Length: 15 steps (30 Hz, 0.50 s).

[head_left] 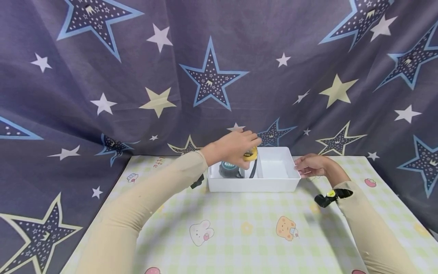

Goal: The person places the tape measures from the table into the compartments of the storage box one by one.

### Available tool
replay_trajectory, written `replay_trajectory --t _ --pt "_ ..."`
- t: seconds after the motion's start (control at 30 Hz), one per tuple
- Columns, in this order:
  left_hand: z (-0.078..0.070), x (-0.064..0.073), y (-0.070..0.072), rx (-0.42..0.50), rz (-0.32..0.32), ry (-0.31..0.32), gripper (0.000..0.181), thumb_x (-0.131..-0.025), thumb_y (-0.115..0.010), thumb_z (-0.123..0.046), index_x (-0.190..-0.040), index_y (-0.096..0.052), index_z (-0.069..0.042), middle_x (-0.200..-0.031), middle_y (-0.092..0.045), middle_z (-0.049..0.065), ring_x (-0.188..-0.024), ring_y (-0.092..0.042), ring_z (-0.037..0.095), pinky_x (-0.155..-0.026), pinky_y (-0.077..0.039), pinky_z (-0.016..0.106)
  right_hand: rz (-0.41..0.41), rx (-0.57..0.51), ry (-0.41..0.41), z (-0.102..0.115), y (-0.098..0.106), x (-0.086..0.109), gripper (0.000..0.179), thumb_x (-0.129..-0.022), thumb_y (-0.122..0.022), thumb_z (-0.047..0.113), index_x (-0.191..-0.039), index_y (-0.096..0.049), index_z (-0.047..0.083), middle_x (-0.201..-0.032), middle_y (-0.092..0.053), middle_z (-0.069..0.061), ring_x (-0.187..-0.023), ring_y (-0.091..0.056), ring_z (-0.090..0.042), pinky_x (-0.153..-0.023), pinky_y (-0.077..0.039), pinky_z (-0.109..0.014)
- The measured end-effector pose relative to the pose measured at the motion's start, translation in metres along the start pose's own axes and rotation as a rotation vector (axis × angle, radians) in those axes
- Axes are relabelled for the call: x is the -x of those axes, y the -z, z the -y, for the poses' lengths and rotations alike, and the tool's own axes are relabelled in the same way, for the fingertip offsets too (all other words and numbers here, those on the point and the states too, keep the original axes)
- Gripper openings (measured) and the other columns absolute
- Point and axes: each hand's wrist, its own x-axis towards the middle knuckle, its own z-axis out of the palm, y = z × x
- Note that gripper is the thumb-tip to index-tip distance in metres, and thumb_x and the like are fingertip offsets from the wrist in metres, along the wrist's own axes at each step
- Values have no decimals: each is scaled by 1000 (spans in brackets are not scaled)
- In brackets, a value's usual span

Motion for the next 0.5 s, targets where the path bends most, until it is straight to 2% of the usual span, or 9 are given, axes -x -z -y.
replay_trajectory --t 0.27,0.5 --pt "-2 -5 -13 26 -10 1 66 -81 -66 -49 -135 -51 -14 -132 -60 4 -112 -56 21 -93 -50 40 3 -2 -10 0 -1 0 37 -98 -56 4 -131 -45 -8 -81 -64 4 -75 -61 -6 -72 -56 -22" --pt "-3 -8 -16 70 -25 -1 62 -79 -69 -46 -130 -54 -15 -121 -61 1 -104 -55 18 -84 -50 37 2 -6 7 -1 0 -1 32 -98 -55 3 -128 -48 -7 -81 -65 5 -74 -62 -5 -73 -56 -22"
